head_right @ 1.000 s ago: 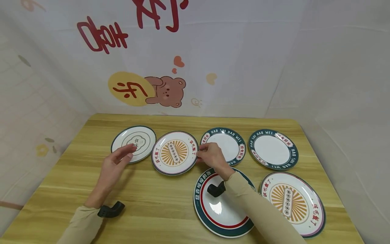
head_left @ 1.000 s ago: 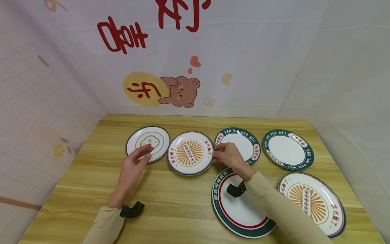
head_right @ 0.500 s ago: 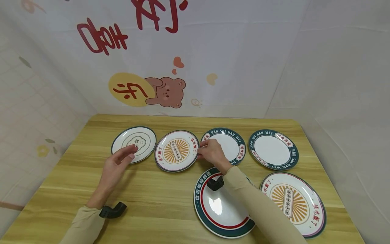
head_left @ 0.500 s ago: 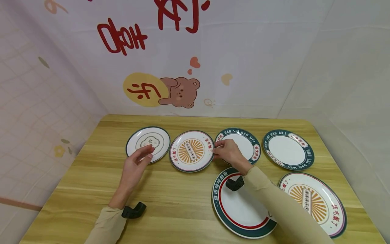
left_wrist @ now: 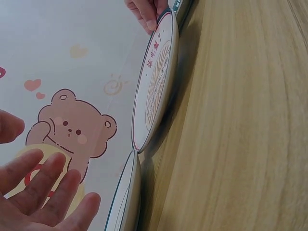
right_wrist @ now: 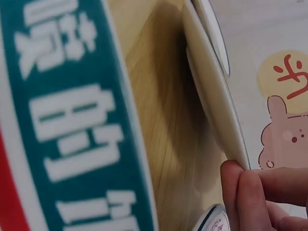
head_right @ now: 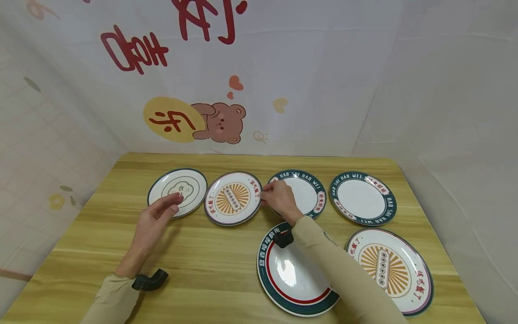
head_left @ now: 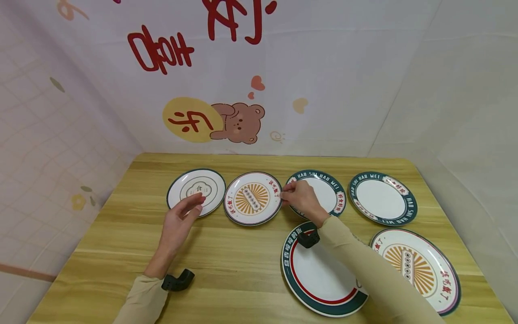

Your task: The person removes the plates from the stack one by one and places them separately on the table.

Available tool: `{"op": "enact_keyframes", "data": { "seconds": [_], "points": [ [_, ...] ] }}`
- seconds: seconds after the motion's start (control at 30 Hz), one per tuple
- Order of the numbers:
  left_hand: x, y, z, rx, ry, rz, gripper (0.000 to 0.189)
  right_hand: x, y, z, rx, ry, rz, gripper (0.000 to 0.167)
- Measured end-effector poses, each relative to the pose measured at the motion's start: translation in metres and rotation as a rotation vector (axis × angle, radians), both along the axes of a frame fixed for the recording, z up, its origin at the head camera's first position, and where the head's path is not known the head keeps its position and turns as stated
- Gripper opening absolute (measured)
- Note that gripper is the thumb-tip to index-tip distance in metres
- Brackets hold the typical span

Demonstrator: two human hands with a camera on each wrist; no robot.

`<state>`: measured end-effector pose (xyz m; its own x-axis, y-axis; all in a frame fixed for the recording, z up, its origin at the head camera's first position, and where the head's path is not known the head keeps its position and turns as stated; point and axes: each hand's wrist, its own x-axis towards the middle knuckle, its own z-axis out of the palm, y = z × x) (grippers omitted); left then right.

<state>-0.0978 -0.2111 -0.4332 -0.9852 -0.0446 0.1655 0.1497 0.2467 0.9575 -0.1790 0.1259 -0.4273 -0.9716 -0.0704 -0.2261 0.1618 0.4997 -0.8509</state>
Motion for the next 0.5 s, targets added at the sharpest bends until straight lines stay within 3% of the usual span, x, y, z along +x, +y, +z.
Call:
{"op": "enact_keyframes", "data": {
  "seconds": [0.27,0.5],
  "points": [
    [-0.0004,0.0010,0.0011,-0.001,0.000,0.002,0.038,0.0002,-0.0002,0.0012,0.104,0.065,0.017,0.022],
    [-0.0025,0.0009,0.0018,-0.018,0.002,0.000,0.039,0.0034,0.0033,0.0059,0.080,0.058,-0.008,0.026]
  ]
}}
